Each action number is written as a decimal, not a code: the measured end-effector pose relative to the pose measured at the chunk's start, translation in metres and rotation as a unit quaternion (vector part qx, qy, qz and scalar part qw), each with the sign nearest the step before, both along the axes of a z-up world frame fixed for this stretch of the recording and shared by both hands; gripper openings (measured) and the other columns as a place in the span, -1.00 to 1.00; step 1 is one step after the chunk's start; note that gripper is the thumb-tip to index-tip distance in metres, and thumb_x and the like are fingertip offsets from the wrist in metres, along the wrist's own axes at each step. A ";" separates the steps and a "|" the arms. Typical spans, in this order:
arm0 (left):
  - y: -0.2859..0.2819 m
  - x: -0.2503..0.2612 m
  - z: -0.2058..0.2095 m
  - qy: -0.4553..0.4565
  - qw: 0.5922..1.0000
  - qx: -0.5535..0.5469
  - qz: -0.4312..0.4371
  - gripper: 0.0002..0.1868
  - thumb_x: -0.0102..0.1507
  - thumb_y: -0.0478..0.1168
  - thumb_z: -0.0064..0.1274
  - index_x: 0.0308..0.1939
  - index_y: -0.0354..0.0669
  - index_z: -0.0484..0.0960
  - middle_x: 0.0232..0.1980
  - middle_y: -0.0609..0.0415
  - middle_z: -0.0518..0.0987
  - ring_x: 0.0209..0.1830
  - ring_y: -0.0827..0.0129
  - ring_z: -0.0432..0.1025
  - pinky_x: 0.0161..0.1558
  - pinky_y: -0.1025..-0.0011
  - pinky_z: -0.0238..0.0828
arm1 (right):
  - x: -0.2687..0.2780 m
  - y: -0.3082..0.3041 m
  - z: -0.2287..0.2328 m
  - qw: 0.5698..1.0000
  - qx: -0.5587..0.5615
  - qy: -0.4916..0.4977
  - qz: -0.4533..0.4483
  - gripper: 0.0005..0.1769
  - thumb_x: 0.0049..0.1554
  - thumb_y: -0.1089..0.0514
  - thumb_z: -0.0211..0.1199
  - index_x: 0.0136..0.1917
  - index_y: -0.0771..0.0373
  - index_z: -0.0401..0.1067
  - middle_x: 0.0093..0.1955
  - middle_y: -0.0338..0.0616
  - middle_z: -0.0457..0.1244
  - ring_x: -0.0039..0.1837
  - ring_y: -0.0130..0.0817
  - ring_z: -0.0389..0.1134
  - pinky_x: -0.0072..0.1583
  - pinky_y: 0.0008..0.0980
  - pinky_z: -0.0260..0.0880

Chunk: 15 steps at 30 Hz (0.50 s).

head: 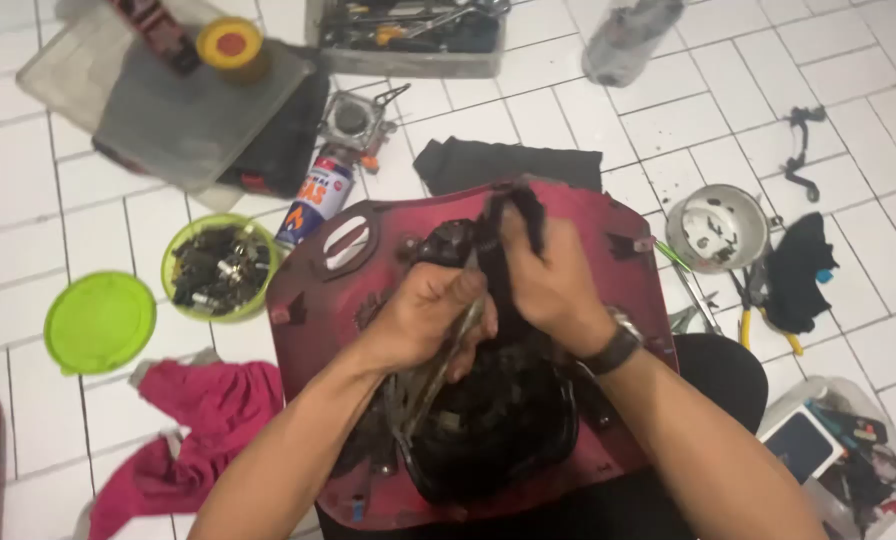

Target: Repairing and adjusting a motorcycle headlight and fairing assembly using hand tools.

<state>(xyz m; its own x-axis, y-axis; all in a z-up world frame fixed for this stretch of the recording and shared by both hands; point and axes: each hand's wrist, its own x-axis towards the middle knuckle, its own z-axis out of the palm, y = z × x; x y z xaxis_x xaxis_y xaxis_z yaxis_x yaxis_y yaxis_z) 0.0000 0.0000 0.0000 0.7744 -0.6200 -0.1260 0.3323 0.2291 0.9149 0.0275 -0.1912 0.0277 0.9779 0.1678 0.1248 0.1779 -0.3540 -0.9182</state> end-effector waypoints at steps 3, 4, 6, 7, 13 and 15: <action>0.029 0.010 -0.054 0.017 0.998 0.055 0.006 -0.38 0.37 0.25 -0.06 -0.35 -0.30 0.60 -0.61 0.09 0.43 -0.77 0.41 0.32 -0.75 0.45 0.18 | 0.028 -0.008 -0.011 0.966 -0.078 0.008 -0.248 -0.33 0.41 -0.21 0.00 -0.11 0.50 0.46 -0.28 0.21 0.26 -0.15 -0.02 0.34 -0.13 -0.02 0.30; 0.034 0.002 -0.049 0.027 0.998 0.049 -0.017 -0.38 0.37 0.25 -0.06 -0.35 -0.30 0.60 -0.61 0.09 0.43 -0.77 0.41 0.32 -0.75 0.45 0.18 | 0.037 -0.043 -0.034 0.959 -0.087 0.018 -0.268 -0.33 0.41 -0.21 0.00 -0.11 0.50 0.46 -0.28 0.21 0.26 -0.15 -0.02 0.34 -0.13 -0.02 0.30; 0.041 0.006 -0.040 -0.069 0.989 0.005 0.135 -0.30 0.35 0.36 -0.19 -0.38 -0.25 0.54 -0.67 0.04 0.44 -0.85 0.34 0.31 -0.81 0.40 0.21 | 0.063 -0.122 -0.071 0.868 -0.219 -0.314 -0.317 -0.37 0.55 0.09 -0.13 0.14 0.94 0.20 0.06 0.75 0.21 0.12 0.54 0.25 0.11 0.21 0.31; 0.041 0.009 -0.029 -0.067 0.990 0.006 0.126 -0.30 0.35 0.36 -0.19 -0.38 -0.25 0.54 -0.67 0.04 0.44 -0.85 0.34 0.31 -0.81 0.40 0.21 | 0.053 -0.157 -0.068 0.866 -0.221 -0.310 -0.324 -0.37 0.55 0.09 -0.13 0.14 0.94 0.20 0.06 0.75 0.21 0.12 0.54 0.25 0.11 0.21 0.31; 0.041 0.017 -0.003 -0.002 0.968 -0.023 0.249 -0.42 0.45 0.29 -0.14 -0.09 -0.21 0.47 -0.48 0.06 0.39 -0.74 0.34 0.26 -0.66 0.34 0.23 | -0.015 -0.272 0.004 0.921 0.352 0.009 -0.166 -0.59 0.40 -0.02 -0.08 0.21 0.38 0.32 0.09 -0.01 0.29 0.15 -0.16 0.34 0.31 -0.16 0.40; 0.041 0.018 -0.006 0.024 0.964 0.003 0.265 -0.44 0.47 0.27 -0.16 -0.10 -0.22 0.46 -0.46 0.05 0.41 -0.73 0.34 0.27 -0.66 0.36 0.21 | -0.024 -0.312 -0.002 0.919 0.301 0.082 -0.239 -0.68 0.23 0.17 0.02 0.21 0.34 0.31 0.10 -0.09 0.33 0.16 -0.23 0.40 0.26 -0.26 0.45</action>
<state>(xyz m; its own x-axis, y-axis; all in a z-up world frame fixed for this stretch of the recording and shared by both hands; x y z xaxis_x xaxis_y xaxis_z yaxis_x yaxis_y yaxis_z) 0.0185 0.0409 -0.0060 0.9752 -0.1378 -0.1730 0.2129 0.3725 0.9033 0.0035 -0.5031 0.0255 0.9358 -0.3374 -0.1023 -0.0249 0.2262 -0.9738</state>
